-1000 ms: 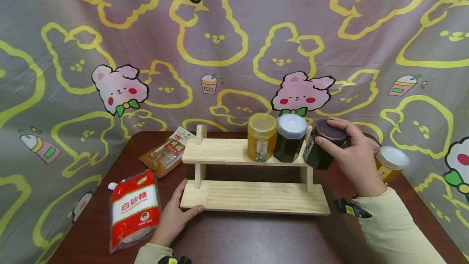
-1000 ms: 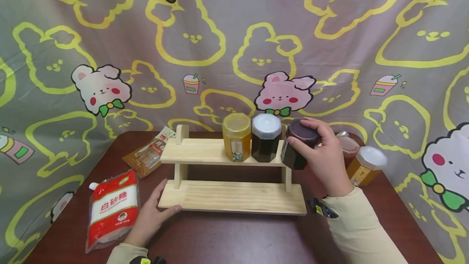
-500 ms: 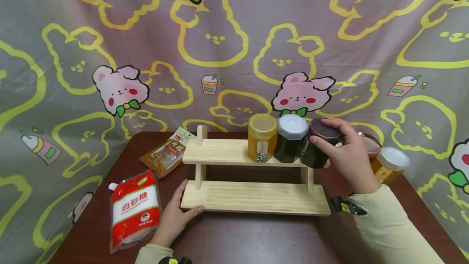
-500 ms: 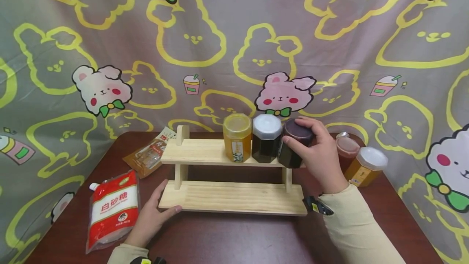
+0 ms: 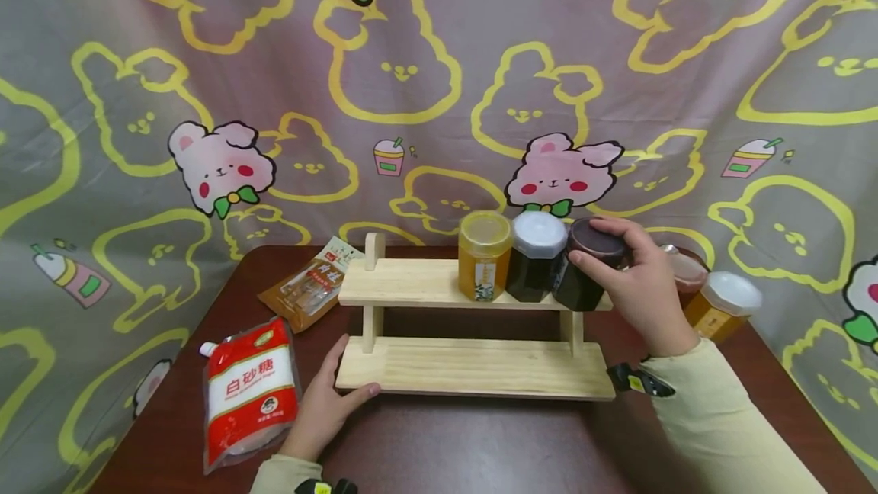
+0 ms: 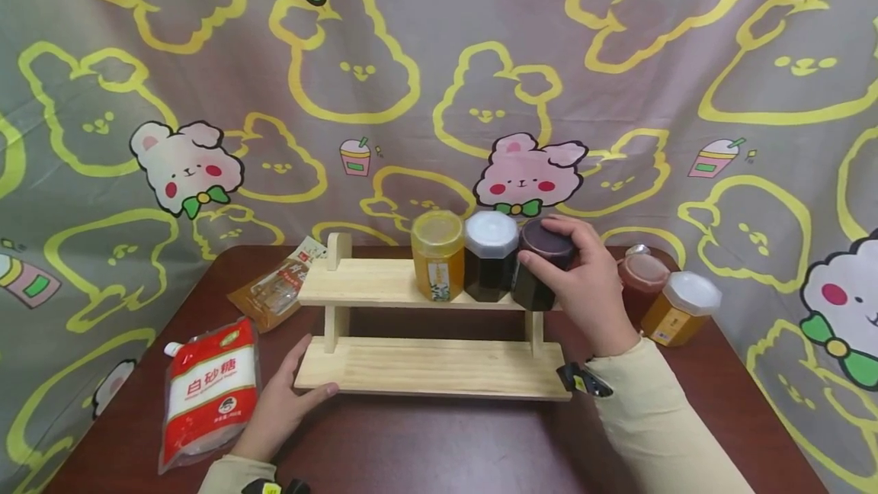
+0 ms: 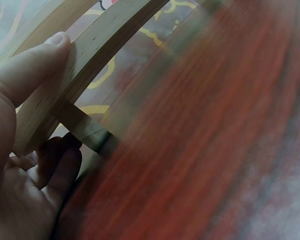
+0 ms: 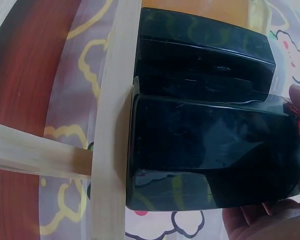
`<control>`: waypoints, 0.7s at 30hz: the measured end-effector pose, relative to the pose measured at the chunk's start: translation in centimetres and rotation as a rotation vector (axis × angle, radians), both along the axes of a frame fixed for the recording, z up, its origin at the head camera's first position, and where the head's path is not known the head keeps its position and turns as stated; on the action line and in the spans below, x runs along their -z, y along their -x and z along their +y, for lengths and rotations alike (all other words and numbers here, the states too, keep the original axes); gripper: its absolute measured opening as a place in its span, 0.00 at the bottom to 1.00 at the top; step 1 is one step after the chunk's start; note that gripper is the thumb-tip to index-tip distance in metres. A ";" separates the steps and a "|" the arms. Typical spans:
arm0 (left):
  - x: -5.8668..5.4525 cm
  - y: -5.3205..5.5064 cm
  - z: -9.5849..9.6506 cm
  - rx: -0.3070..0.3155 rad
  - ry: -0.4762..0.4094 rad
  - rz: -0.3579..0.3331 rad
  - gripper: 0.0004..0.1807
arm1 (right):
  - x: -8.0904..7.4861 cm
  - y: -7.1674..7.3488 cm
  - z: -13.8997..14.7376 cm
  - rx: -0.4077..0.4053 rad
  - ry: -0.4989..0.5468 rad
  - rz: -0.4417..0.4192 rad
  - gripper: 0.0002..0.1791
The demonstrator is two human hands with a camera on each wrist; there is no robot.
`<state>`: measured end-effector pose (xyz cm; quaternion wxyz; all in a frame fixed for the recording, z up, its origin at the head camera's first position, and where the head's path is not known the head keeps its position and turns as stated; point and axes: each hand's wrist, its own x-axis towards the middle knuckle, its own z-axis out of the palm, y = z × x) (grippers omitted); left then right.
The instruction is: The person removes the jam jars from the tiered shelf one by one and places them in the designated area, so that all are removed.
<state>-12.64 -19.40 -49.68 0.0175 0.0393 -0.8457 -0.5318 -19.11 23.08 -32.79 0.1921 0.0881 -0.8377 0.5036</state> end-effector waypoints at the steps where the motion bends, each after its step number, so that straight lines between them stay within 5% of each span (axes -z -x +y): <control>1: 0.0 0.0 0.0 -0.001 -0.001 -0.001 0.60 | 0.0 0.0 -0.1 -0.005 0.004 0.003 0.33; 21: -0.4 -0.2 0.2 0.002 0.021 0.027 0.59 | 0.0 0.2 -2.2 -0.034 0.013 0.058 0.31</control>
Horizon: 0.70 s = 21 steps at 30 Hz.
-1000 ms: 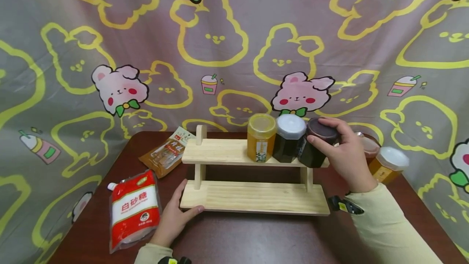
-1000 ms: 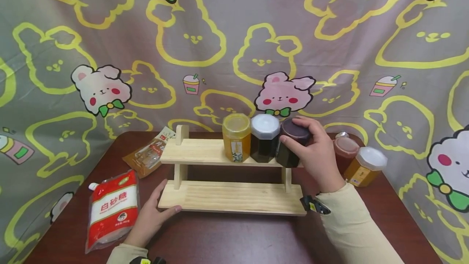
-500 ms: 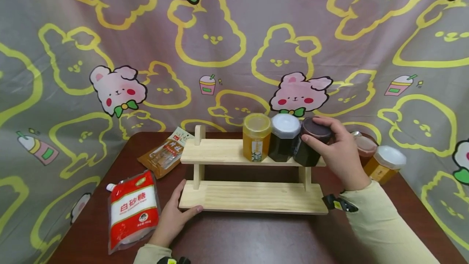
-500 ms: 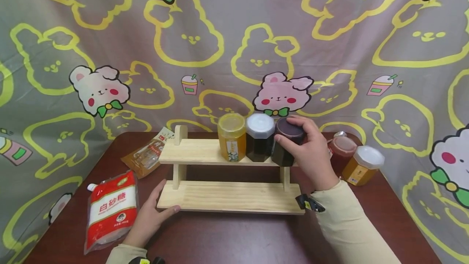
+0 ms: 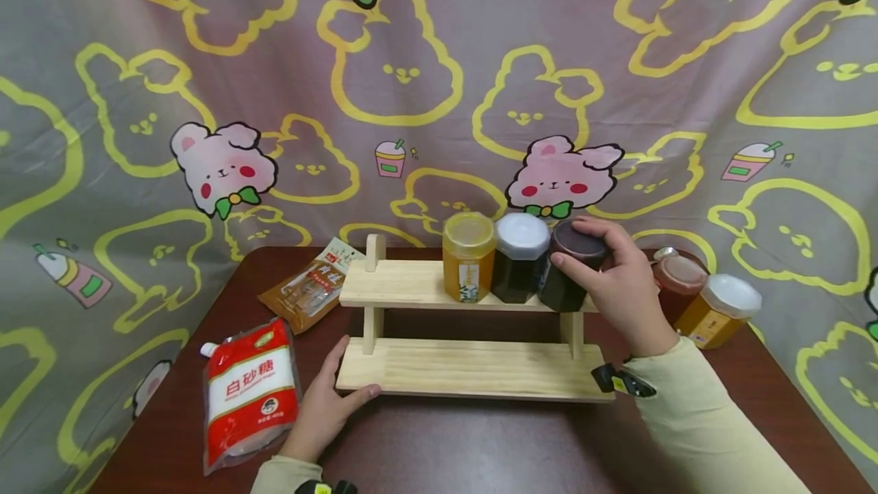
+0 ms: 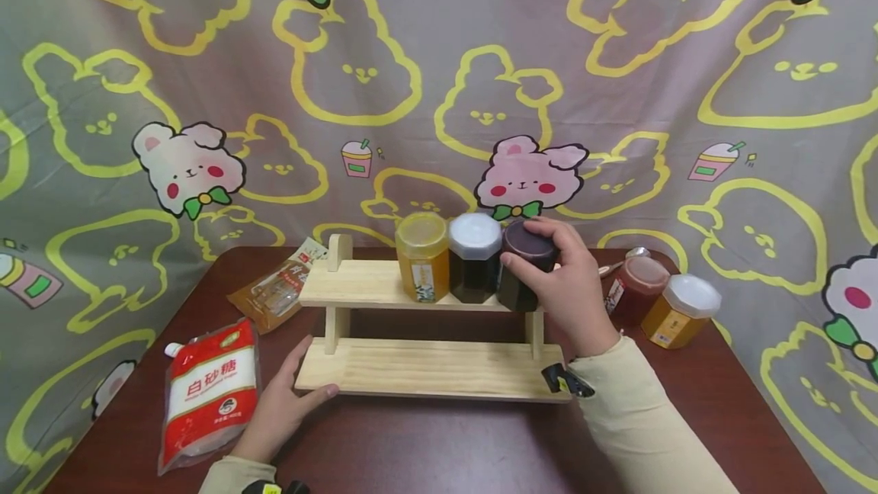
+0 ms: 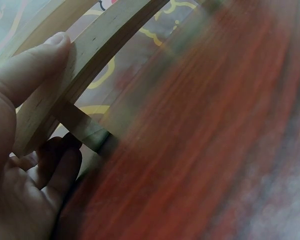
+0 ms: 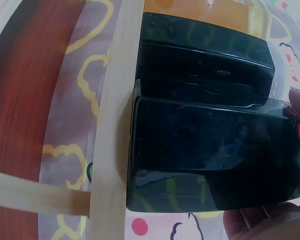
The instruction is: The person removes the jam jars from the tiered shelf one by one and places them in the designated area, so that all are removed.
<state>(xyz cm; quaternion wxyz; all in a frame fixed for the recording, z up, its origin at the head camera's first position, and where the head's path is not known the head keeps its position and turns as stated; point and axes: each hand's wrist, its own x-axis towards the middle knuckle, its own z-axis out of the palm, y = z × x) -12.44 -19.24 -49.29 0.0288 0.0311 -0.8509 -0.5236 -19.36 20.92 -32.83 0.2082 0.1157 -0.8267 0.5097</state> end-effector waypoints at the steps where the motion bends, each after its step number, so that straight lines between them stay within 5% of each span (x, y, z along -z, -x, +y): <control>1: 0.0 0.0 0.0 -0.001 0.001 0.000 0.59 | 0.0 0.0 -0.1 -0.002 0.000 0.003 0.31; 21: 0.3 0.2 -0.2 -0.003 -0.001 -0.034 0.60 | -0.2 1.1 0.0 -0.027 -0.075 -0.019 0.30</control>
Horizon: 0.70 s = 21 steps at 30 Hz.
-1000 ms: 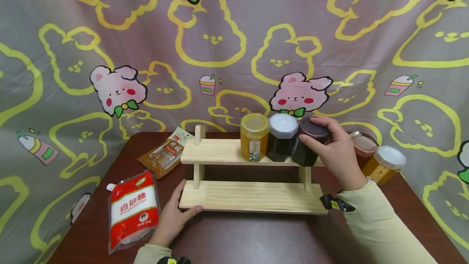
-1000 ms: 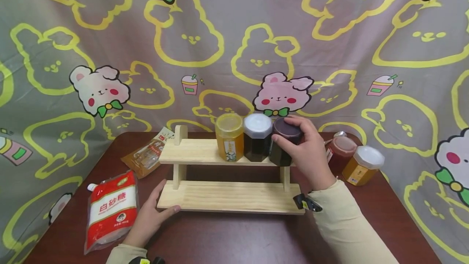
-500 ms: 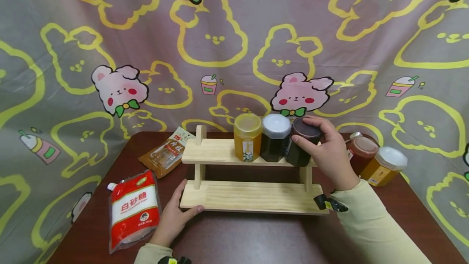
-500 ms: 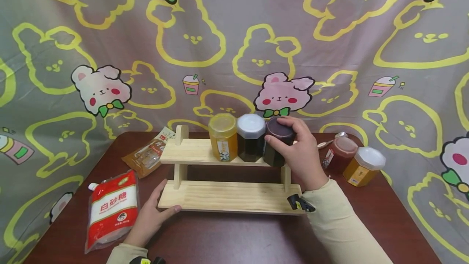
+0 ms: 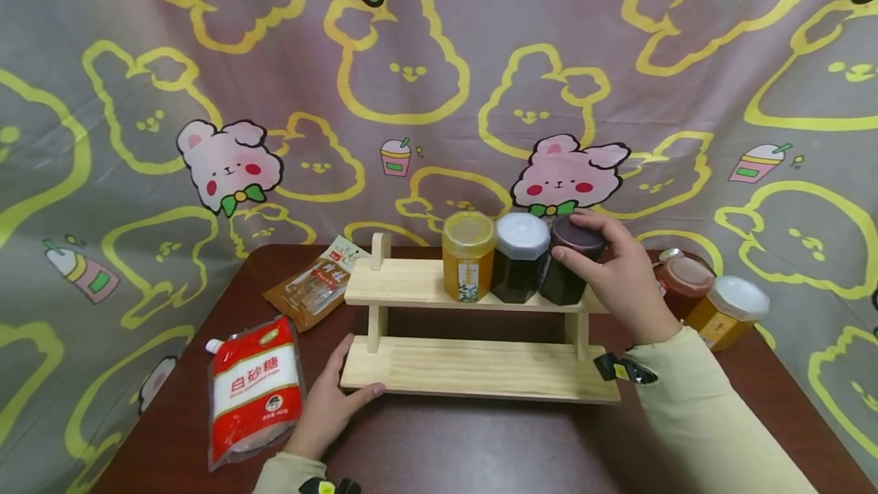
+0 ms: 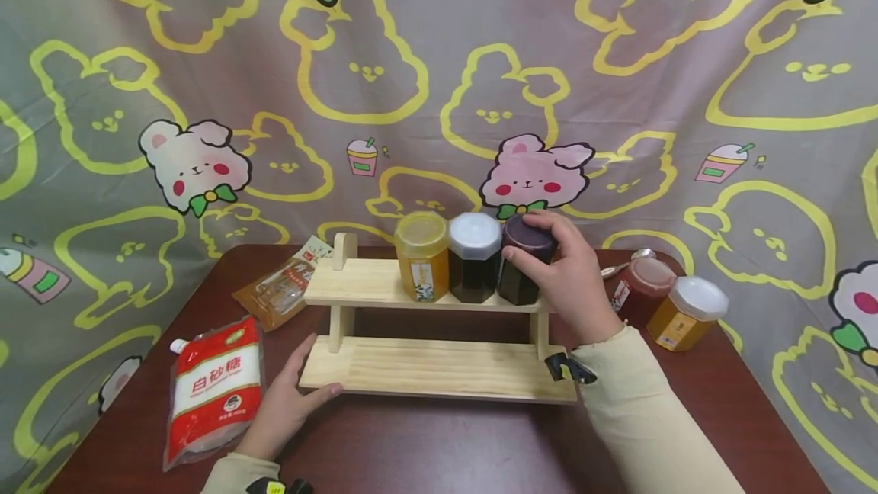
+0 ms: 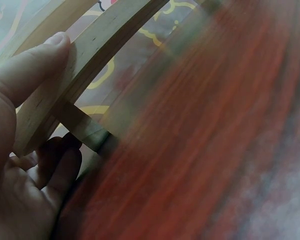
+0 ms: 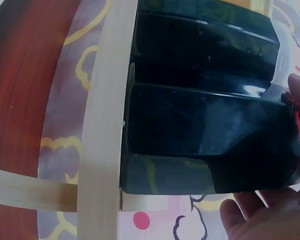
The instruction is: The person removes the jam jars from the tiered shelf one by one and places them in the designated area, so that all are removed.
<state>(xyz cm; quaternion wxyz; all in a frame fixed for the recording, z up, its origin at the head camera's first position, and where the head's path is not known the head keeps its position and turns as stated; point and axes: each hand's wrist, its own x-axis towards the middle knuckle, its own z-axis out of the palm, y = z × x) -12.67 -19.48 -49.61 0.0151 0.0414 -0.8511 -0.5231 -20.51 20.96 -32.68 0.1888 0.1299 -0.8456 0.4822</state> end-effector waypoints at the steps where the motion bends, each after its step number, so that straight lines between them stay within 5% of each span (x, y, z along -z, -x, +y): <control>1: 0.0 0.0 0.0 0.002 0.004 0.005 0.60 | 0.0 0.1 0.1 -0.001 -0.010 -0.006 0.30; 11: 0.0 -0.1 0.0 -0.001 0.020 0.023 0.60 | -0.3 0.1 0.7 -0.045 -0.060 -0.039 0.32; 21: 0.0 0.0 0.0 -0.007 0.010 0.011 0.60 | -0.2 -0.2 0.2 0.022 -0.019 -0.008 0.31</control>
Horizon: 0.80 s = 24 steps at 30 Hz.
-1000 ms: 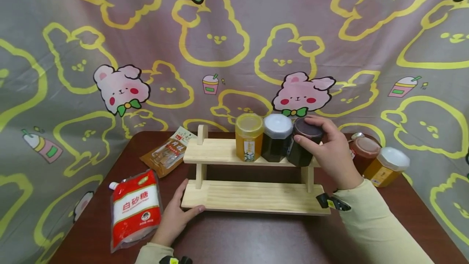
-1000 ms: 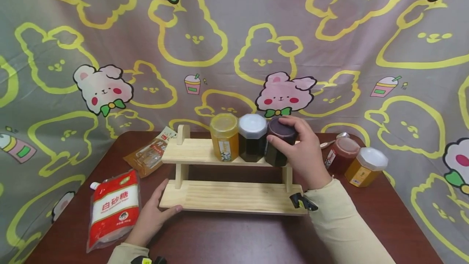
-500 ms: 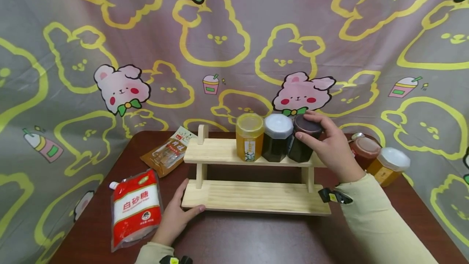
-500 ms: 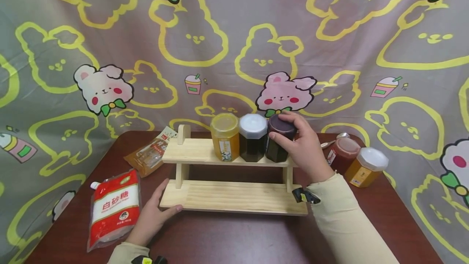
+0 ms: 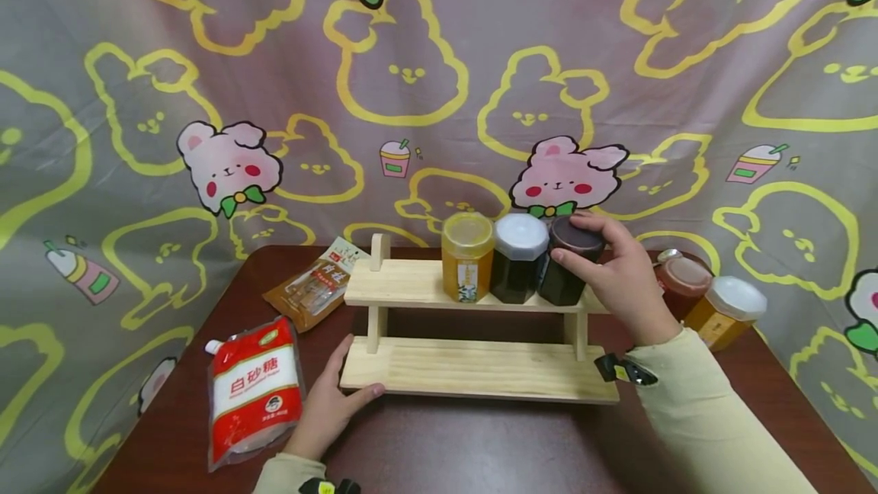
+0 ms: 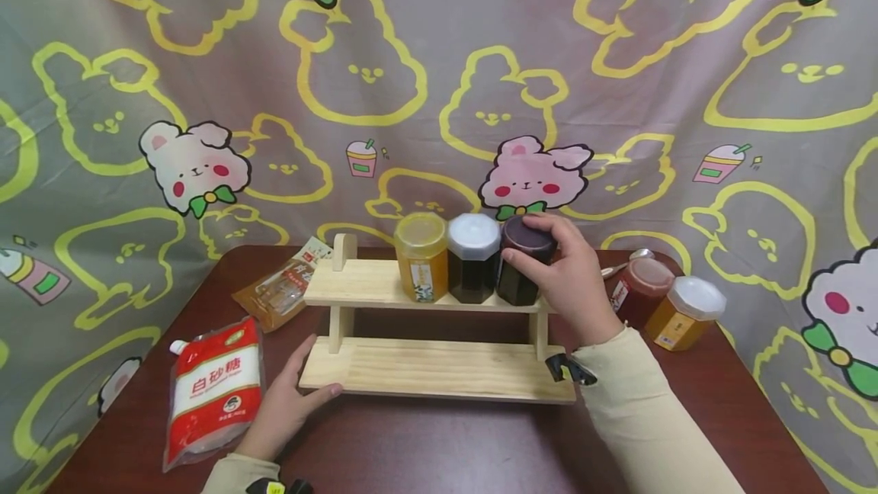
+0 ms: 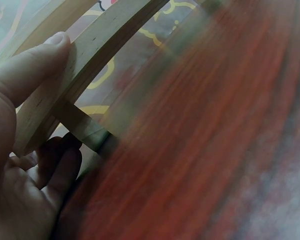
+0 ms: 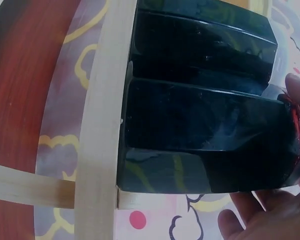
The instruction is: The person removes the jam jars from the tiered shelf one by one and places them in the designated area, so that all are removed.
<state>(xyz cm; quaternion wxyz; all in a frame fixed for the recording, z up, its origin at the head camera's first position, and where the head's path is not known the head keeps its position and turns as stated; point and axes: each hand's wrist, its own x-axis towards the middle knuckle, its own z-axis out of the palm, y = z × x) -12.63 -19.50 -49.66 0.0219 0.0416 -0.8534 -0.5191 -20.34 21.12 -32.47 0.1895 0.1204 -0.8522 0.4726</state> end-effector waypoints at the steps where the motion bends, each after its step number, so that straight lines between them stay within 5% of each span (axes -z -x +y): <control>1: -0.1 0.0 0.0 0.003 -0.002 0.000 0.60 | 0.0 0.0 -0.1 0.008 0.002 0.006 0.31; 13: -0.2 -0.1 0.2 0.008 0.008 0.011 0.59 | 0.5 -0.4 0.1 -0.002 0.019 0.031 0.36; 24: -0.1 -0.2 0.2 -0.001 -0.006 0.028 0.59 | 2.1 -1.0 3.4 0.161 0.053 0.176 0.24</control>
